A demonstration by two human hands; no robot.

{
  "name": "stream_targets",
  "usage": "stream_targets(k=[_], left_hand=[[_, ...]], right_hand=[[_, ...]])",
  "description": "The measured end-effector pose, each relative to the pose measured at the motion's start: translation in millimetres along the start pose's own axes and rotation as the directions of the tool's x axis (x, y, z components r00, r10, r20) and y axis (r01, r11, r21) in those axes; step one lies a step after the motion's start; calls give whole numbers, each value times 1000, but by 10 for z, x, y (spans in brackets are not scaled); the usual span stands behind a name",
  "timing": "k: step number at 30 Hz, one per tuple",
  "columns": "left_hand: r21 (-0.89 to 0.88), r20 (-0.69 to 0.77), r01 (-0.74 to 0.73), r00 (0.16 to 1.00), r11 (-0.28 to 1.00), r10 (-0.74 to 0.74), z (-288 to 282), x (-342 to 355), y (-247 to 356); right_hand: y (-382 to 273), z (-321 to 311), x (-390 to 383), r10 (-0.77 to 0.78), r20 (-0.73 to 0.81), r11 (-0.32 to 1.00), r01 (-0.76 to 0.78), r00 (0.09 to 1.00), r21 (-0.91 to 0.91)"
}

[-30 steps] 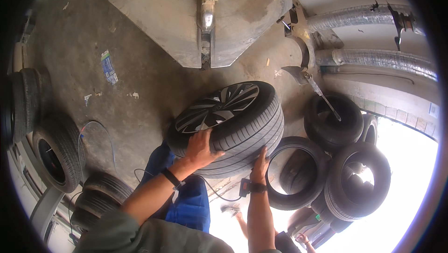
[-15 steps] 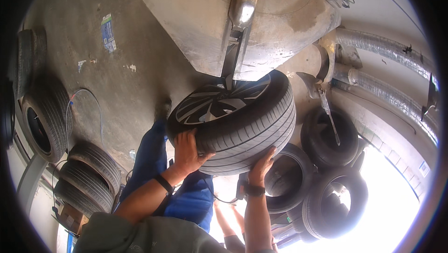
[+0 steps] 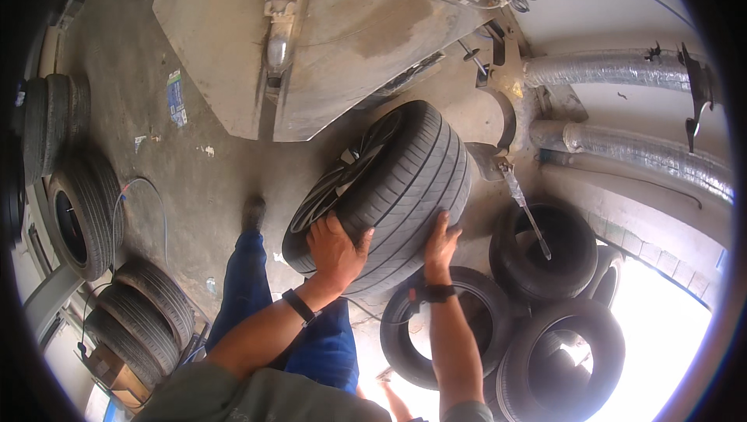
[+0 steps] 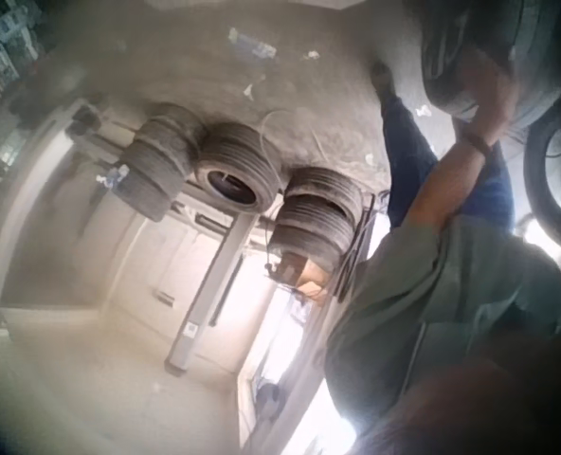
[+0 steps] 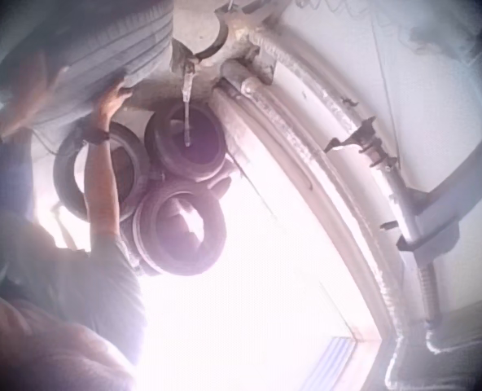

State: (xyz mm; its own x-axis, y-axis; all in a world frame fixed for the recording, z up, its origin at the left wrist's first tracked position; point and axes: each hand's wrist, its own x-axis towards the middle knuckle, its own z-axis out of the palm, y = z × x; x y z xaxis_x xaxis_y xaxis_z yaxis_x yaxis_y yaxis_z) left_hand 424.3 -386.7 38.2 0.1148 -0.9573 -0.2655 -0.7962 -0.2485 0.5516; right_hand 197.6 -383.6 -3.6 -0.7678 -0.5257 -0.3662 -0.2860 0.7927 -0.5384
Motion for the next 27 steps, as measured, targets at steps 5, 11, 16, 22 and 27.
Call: stream_targets(k=[5,11,16,22,27], left_hand=[[177,-46,-99,993,979,109,56,218,244],[233,-53,-151,984,961,168,221,475,409],[194,32,-134,991,972,131,256,751,715],[167,161,-221,968,961,195,292,813,1188],[-86,223,-293,926,952,305,224,929,990]], right_hand=[[-27,135,-553,-100,-63,992,104,993,73],[-309,59,-326,-24,-56,999,26,998,35],[-265,70,57,-42,-95,997,35,995,-75],[-58,-204,561,58,-113,998,-61,992,-26],[85,-278,822,-65,-96,996,71,993,61]])
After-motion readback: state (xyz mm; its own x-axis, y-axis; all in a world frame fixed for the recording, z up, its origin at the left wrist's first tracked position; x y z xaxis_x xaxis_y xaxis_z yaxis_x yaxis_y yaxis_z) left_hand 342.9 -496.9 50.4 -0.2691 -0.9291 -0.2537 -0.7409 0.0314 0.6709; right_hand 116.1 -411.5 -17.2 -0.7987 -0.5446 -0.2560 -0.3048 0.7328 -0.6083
